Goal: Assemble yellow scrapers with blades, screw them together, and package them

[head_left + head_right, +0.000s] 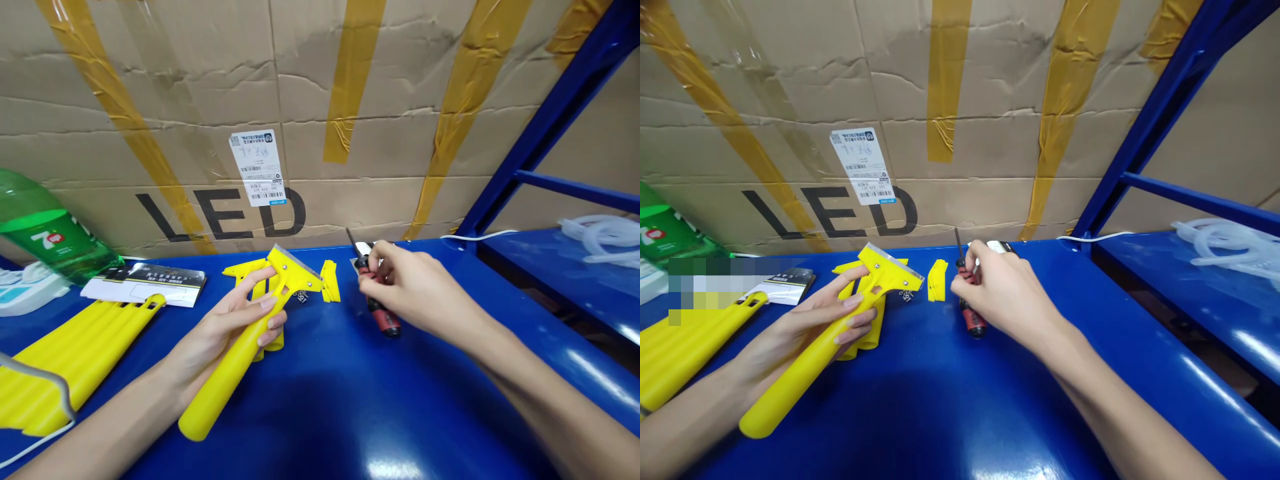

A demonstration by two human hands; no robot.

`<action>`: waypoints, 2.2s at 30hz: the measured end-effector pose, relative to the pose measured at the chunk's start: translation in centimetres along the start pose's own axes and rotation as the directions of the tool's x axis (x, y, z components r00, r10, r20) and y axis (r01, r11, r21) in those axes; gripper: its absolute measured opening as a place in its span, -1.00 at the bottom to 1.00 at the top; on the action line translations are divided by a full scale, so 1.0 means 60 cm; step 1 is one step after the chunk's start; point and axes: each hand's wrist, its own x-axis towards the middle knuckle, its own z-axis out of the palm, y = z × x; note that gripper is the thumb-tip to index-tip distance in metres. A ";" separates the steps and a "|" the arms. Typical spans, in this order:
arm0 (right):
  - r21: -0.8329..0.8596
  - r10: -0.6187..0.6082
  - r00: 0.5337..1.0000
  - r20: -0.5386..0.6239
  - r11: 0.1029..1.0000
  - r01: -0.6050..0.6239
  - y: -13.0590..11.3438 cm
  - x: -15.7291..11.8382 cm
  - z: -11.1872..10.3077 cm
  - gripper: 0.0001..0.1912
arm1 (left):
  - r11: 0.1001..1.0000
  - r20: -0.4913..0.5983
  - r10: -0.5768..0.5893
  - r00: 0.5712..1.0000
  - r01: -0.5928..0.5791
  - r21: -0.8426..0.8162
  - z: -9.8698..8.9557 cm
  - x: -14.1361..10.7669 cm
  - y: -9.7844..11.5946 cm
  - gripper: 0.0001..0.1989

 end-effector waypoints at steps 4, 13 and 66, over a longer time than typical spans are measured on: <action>0.600 -0.061 0.979 0.196 0.797 -0.070 0.010 -0.016 -0.019 -0.78 | 0.999 0.010 0.029 1.000 -0.029 -0.034 -0.017 -0.006 0.008 -0.44; 0.541 -0.051 0.998 -0.042 0.839 0.066 0.025 -0.003 0.004 -0.64 | 0.984 -0.047 0.098 0.994 -0.104 -0.142 -0.056 -0.007 0.016 -0.35; 0.586 0.035 0.999 -0.001 0.810 -0.028 0.047 0.005 0.008 -0.52 | 0.910 -0.160 0.350 0.923 -0.294 0.294 -0.002 0.003 -0.029 -0.53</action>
